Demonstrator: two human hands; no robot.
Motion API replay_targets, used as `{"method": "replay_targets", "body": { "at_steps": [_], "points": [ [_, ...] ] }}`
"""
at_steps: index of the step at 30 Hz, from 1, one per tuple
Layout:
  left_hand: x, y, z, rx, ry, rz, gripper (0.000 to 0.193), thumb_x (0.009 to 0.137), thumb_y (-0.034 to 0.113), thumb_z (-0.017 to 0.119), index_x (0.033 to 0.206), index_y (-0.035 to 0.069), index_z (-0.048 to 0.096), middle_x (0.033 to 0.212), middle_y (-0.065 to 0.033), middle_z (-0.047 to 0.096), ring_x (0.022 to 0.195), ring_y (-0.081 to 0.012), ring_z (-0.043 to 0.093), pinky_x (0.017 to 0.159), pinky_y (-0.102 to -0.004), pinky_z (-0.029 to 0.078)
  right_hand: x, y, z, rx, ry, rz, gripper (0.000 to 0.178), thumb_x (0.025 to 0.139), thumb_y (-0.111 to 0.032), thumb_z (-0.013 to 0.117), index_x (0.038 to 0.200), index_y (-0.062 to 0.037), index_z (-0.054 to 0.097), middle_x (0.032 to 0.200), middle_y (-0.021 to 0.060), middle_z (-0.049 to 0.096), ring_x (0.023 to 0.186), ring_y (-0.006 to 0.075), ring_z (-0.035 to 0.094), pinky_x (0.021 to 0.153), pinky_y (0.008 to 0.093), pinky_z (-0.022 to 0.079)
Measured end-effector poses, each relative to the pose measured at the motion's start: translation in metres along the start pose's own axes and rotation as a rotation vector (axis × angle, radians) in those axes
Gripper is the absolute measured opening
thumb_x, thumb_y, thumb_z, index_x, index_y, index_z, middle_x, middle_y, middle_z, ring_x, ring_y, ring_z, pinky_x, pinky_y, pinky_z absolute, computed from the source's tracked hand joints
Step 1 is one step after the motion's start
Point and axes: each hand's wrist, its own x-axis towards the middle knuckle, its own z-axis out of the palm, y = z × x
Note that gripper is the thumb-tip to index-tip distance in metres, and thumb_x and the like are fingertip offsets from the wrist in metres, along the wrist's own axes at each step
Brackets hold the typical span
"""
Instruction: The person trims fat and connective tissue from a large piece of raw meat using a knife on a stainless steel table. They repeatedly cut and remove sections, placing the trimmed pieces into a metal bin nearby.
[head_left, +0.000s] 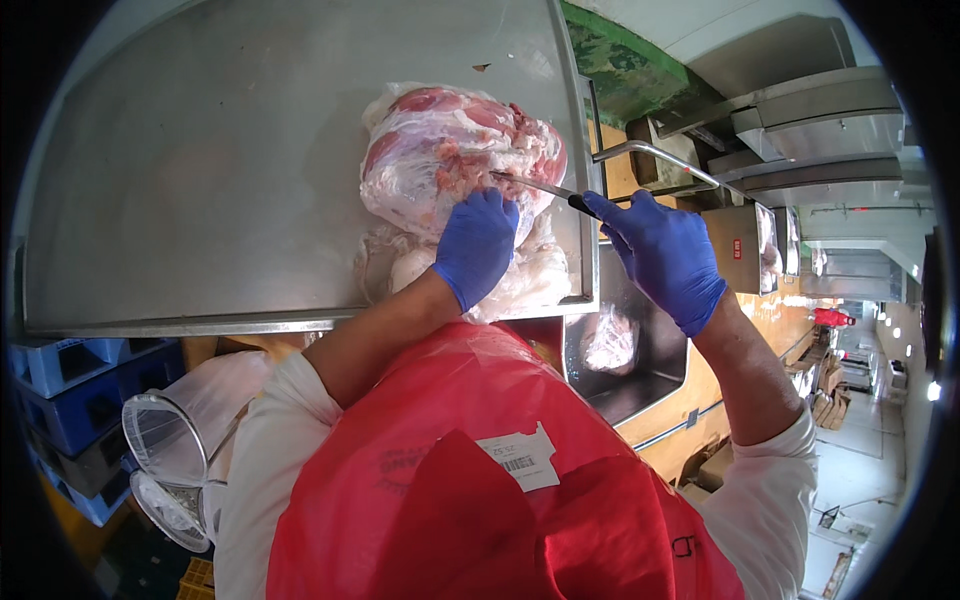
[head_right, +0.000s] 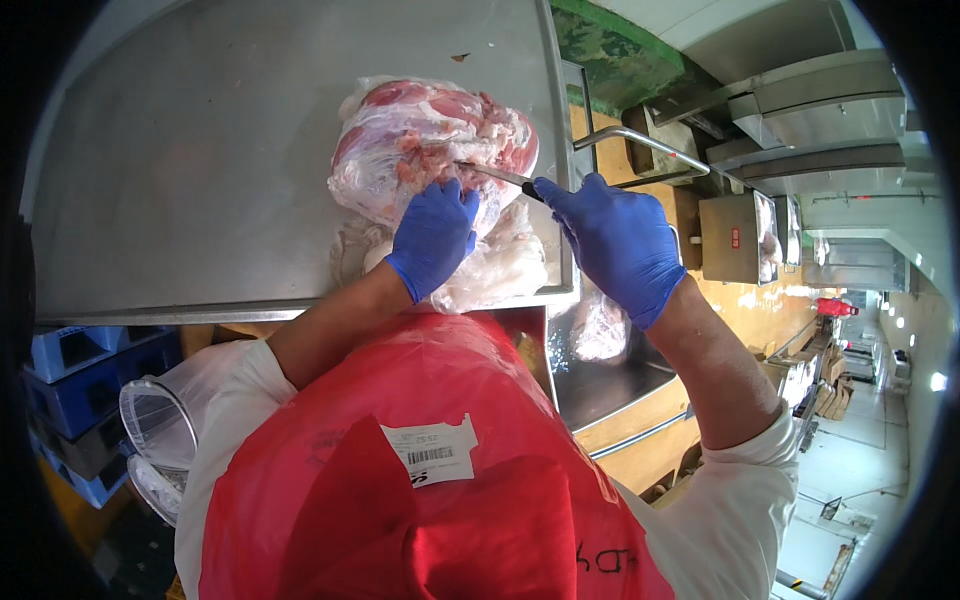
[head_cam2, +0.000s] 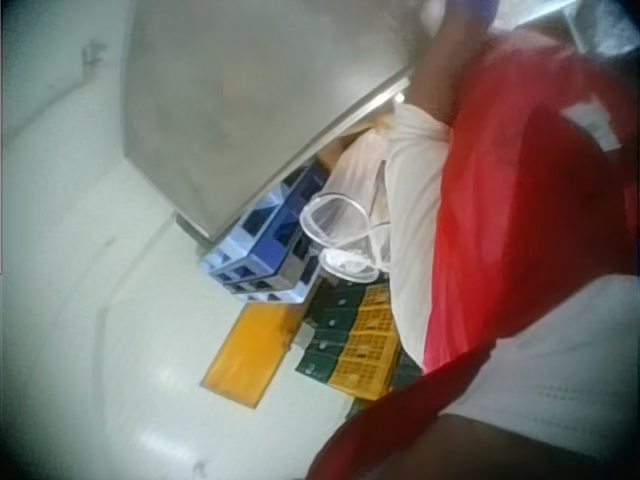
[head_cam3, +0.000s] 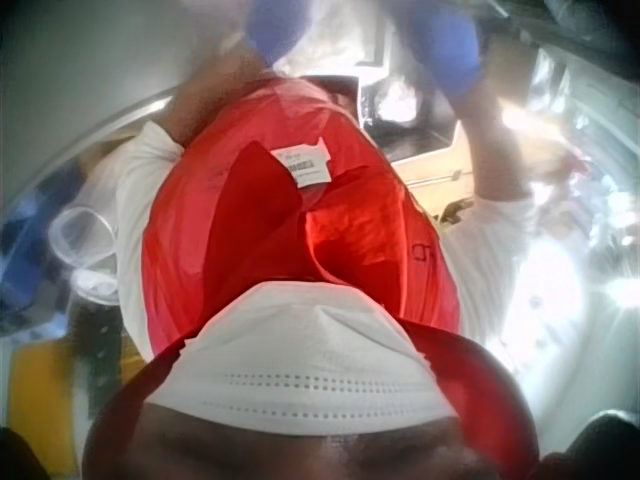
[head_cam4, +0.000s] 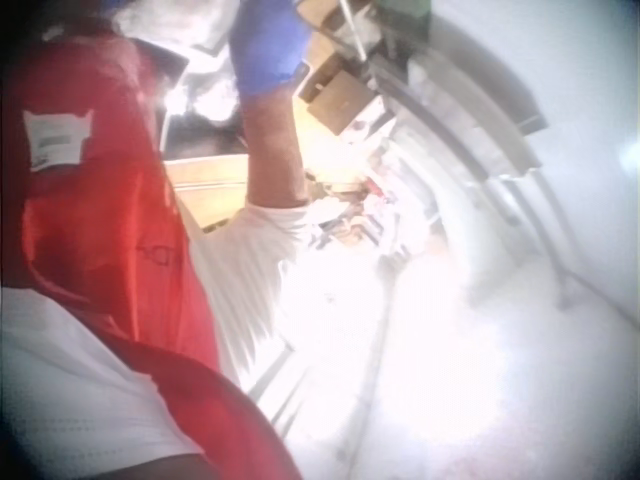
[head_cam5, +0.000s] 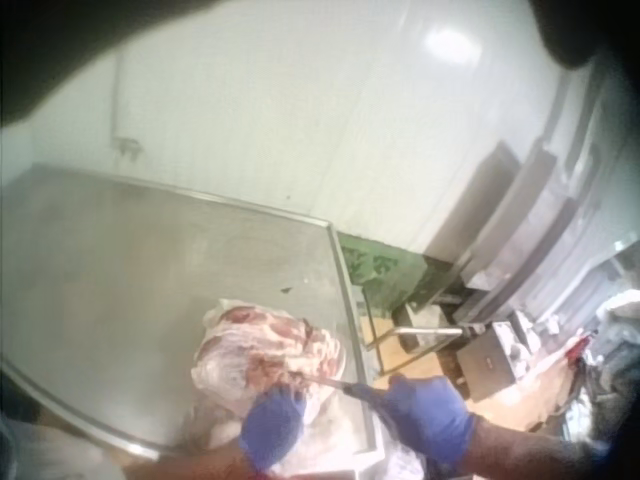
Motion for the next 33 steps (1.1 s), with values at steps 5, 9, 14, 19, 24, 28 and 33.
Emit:
{"method": "replay_targets", "body": {
  "at_steps": [5, 9, 14, 19, 24, 28, 33],
  "points": [
    [-0.006, -0.017, 0.014, -0.248, 0.074, -0.013, 0.023, 0.087, 0.015, 0.07, 0.107, 0.006, 0.064, 0.108, -0.0163, 0.063, 0.096, -0.0342, 0.065, 0.083, -0.0447, 0.055, 0.043, -0.014, -0.034, -0.195, -0.174, -0.083, 0.031, 0.099, -0.013, 0.061, 0.13, -0.0129, 0.068, 0.087, 0.0128, 0.07, 0.074, 0.0306, 0.074, 0.063, 0.043, 0.059],
    [-0.009, -0.027, 0.001, -0.323, 0.062, -0.046, 0.024, 0.086, 0.013, 0.069, 0.109, 0.005, 0.064, 0.11, -0.0154, 0.064, 0.097, -0.0342, 0.066, 0.087, -0.0444, 0.056, 0.084, -0.029, -0.058, -0.21, -0.258, -0.254, 0.019, 0.092, -0.008, 0.062, 0.107, -0.0065, 0.073, 0.082, 0.0126, 0.073, 0.077, 0.0317, 0.076, 0.067, 0.0436, 0.06],
    [-0.011, -0.037, 0.001, -0.344, 0.07, -0.076, 0.024, 0.086, 0.011, 0.069, 0.108, 0.004, 0.064, 0.111, -0.0134, 0.065, 0.098, -0.0328, 0.067, 0.086, -0.0451, 0.057, 0.136, -0.023, -0.068, -0.213, -0.357, -0.524, 0.021, 0.093, -0.015, 0.065, 0.112, -0.0111, 0.075, 0.078, 0.0134, 0.071, 0.074, 0.0316, 0.074, 0.066, 0.0447, 0.059],
    [-0.016, -0.047, 0.0, -0.447, 0.17, -0.085, 0.016, 0.085, 0.01, 0.07, 0.1, 0.007, 0.064, 0.101, -0.0112, 0.065, 0.093, -0.0333, 0.067, 0.082, -0.0452, 0.057, 0.177, 0.017, -0.053, -0.051, -0.467, -0.408, 0.013, 0.09, -0.016, 0.068, 0.097, -0.0072, 0.076, 0.086, 0.0175, 0.074, 0.083, 0.0383, 0.074, 0.077, 0.0481, 0.06],
    [-0.018, -0.064, -0.014, -0.553, 0.091, -0.107, 0.02, 0.088, 0.019, 0.074, 0.101, 0.006, 0.065, 0.102, -0.0145, 0.065, 0.091, -0.0341, 0.066, 0.082, -0.0454, 0.056, 0.141, 0.068, -0.028, 0.425, -0.667, -0.151, 0.031, 0.1, -0.019, 0.066, 0.129, -0.0103, 0.071, 0.093, 0.0192, 0.075, 0.082, 0.0378, 0.072, 0.077, 0.0456, 0.057],
    [-0.017, -0.07, -0.007, -0.602, 0.137, -0.116, 0.019, 0.09, 0.015, 0.075, 0.104, 0.007, 0.065, 0.102, -0.0139, 0.066, 0.093, -0.035, 0.066, 0.081, -0.0458, 0.055, 0.091, 0.098, 0.018, 0.72, -0.589, -0.077, 0.033, 0.101, -0.015, 0.065, 0.133, -0.0096, 0.07, 0.088, 0.0147, 0.074, 0.072, 0.0273, 0.069, 0.07, 0.0391, 0.054],
    [-0.014, -0.064, -0.007, -0.42, 0.198, -0.126, 0.022, 0.092, 0.012, 0.073, 0.11, 0.003, 0.064, 0.111, -0.0196, 0.066, 0.099, -0.0365, 0.067, 0.085, -0.0468, 0.055, 0.056, 0.109, 0.058, 1.111, -0.806, 0.372, 0.038, 0.105, -0.021, 0.066, 0.141, -0.0119, 0.066, 0.074, -0.0021, 0.057, 0.065, 0.0049, 0.053, 0.062, 0.0267, 0.048]
  ]
}}
